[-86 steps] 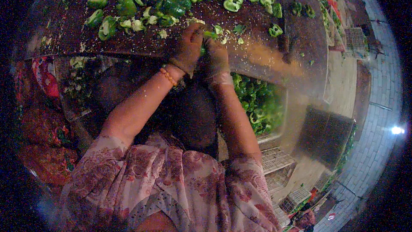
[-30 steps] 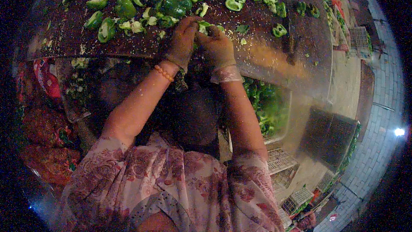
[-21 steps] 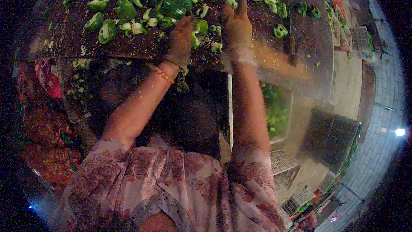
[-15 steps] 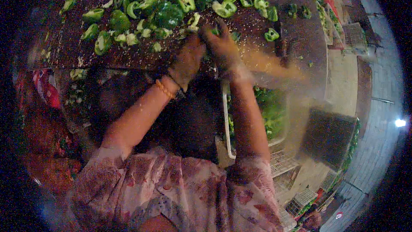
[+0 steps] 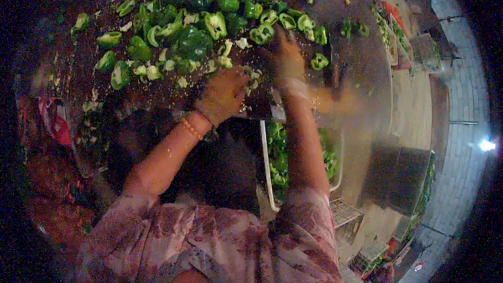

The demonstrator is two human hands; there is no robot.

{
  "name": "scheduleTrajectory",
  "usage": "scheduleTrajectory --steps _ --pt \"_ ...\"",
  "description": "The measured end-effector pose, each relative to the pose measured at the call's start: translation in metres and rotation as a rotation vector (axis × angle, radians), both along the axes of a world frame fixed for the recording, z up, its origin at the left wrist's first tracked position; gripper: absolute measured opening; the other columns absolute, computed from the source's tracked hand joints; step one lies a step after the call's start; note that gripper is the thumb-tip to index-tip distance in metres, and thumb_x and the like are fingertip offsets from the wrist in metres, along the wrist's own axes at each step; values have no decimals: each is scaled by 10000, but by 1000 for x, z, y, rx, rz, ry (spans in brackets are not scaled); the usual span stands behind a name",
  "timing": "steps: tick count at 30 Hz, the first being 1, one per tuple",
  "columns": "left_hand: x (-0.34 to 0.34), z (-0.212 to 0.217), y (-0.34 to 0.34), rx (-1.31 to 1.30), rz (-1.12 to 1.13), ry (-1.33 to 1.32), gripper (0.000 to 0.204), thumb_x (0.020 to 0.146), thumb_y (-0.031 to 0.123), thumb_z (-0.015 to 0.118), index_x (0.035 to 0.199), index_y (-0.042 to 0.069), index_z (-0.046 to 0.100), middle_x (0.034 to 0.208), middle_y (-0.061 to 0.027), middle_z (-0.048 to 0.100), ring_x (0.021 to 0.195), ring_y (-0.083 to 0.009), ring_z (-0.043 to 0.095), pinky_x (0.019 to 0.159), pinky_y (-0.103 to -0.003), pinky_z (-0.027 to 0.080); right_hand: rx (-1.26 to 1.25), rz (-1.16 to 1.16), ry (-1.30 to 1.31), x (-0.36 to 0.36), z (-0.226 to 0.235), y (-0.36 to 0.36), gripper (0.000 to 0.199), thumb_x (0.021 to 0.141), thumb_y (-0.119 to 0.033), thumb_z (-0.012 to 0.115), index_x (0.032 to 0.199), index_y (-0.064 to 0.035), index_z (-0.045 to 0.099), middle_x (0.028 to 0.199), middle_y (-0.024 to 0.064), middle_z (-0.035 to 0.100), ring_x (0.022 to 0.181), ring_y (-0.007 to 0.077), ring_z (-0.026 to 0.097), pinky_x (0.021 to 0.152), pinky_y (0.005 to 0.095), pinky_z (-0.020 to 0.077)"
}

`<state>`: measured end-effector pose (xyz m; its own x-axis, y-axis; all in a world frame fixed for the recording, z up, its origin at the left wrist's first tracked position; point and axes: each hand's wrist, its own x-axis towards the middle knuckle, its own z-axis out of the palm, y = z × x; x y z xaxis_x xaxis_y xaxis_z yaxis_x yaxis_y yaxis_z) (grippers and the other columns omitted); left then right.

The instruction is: The person sits on the floor and uses a knife to chop green bell peppers on a wooden board. The chopped pieces are placed into a white plastic container.

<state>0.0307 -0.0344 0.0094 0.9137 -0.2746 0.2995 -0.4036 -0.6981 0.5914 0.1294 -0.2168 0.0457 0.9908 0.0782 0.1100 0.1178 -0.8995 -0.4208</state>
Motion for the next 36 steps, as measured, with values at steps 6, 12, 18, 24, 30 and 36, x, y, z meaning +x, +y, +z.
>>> scheduleTrajectory --steps 6,12,18,24,30,36 --pt "2 -11 5 -23 9 34 210 843 157 611 1028 91 687 1144 -169 654 988 -387 619 877 -475 515 -222 -196 77 91 -23 50 922 743 -458 777 1519 -264 318 1329 215 576 1184 393 592 967 475 504" --pt "-3 -16 0 -81 0 254 198 833 147 608 1006 92 686 1025 -162 658 914 -396 625 824 -470 526 -134 -120 68 129 -36 28 699 813 -371 722 1438 -231 444 1215 204 637 1078 371 650 891 484 523" --pt "2 -13 1 -67 -78 161 192 835 173 612 1002 90 662 1018 -155 648 917 -387 622 821 -469 522 272 -32 40 91 -56 -52 507 867 -272 668 1351 -182 547 1144 192 670 1053 364 654 888 446 505" --pt "-9 -9 1 193 -196 -15 259 866 234 583 1086 136 679 1208 -122 610 1172 -350 540 984 -490 438 -187 21 432 -24 -11 -128 351 864 -257 666 1173 -91 664 1070 160 690 994 320 662 914 428 484" --pt "-7 -6 -1 138 -120 -69 284 875 264 591 1116 144 683 1274 -119 587 1240 -340 504 1059 -486 390 -100 -53 223 41 5 -63 516 960 -491 513 1362 -170 548 1159 220 676 1103 390 638 900 513 486" --pt "1 11 2 65 -93 11 239 854 206 634 1073 130 693 1228 -128 619 1164 -340 564 1013 -462 439 -58 -203 281 166 -26 -1 616 837 -533 639 1298 -126 602 1187 184 680 1096 384 650 924 461 498"
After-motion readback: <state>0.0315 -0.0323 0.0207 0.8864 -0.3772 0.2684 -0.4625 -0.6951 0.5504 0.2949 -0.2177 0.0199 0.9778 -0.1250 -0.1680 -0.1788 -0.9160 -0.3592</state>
